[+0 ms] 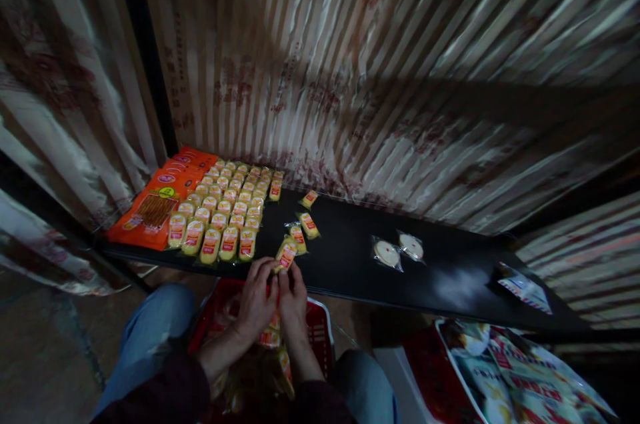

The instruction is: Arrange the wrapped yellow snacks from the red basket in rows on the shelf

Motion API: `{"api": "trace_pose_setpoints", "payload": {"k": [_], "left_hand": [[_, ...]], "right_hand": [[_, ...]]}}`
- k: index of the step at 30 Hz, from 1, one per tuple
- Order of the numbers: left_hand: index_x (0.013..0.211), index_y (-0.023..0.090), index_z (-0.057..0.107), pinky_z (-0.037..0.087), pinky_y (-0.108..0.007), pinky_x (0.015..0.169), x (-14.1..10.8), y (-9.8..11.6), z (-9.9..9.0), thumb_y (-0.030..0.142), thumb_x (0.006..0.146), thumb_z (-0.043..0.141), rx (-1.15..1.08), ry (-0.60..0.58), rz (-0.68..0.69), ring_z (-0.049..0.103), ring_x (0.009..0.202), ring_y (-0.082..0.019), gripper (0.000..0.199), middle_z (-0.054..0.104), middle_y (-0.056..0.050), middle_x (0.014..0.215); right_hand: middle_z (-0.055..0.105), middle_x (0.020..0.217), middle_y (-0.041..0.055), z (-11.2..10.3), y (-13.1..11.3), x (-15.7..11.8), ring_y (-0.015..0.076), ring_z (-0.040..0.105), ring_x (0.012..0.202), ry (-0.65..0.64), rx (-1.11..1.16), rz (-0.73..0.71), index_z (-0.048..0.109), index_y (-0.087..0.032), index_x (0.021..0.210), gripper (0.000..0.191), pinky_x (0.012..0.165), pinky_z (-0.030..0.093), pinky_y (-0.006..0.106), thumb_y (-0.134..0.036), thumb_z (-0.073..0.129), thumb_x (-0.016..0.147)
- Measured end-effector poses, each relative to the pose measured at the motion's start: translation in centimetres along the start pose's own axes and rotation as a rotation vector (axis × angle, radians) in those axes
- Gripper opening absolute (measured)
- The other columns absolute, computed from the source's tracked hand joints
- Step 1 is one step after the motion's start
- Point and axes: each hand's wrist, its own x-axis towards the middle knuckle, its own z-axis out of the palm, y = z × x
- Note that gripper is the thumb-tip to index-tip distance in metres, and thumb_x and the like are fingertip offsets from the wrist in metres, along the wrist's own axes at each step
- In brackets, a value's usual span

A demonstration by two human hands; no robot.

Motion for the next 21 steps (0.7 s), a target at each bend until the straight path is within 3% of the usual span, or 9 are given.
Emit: {"api": "trace_pose_setpoints", "payload": {"k": [6, 11, 21], "left_hand": [[0.12, 0.014, 0.052, 0.036, -0.043, 0.106, 1.4, 0.3, 0.8, 0.012, 0.082, 0.036, -0.018, -0.05, -0.021, 0.045, 0.121, -0.02, 0.041, 0.048, -0.013, 0.129], [0.118, 0.014, 0.055, 0.031, -0.041, 0.11, 3.4, 0.8, 1.2, 0.019, 0.086, 0.034, -0.062, -0.047, -0.091, 0.038, 0.129, -0.02, 0.039, 0.039, -0.013, 0.14], [0.122, 0.01, 0.053, 0.023, -0.038, 0.113, 8.8, 0.0, 2.7, 0.025, 0.088, 0.032, -0.112, 0.002, -0.18, 0.032, 0.134, -0.019, 0.043, 0.038, -0.013, 0.143]], "right_hand": [[0.065, 0.114, 0.0083, 0.6, -0.4, 3.0, 0.0197, 0.06, 0.103, -0.019, -0.02, -0.093, 0.051, -0.017, 0.124, 0.051, 0.092, 0.044, 0.033, -0.037, 0.055, 0.077], [0.064, 0.114, 0.0077, 1.3, -0.6, 6.0, 0.0193, 0.059, 0.105, -0.053, -0.061, -0.115, 0.053, -0.018, 0.122, 0.046, 0.092, 0.045, 0.032, -0.032, 0.053, 0.078], [0.068, 0.101, 0.0049, 4.2, -1.5, 12.6, 0.0183, 0.062, 0.095, -0.056, -0.173, -0.245, 0.059, -0.02, 0.112, 0.037, 0.087, 0.047, 0.032, -0.023, 0.05, 0.077]]}}
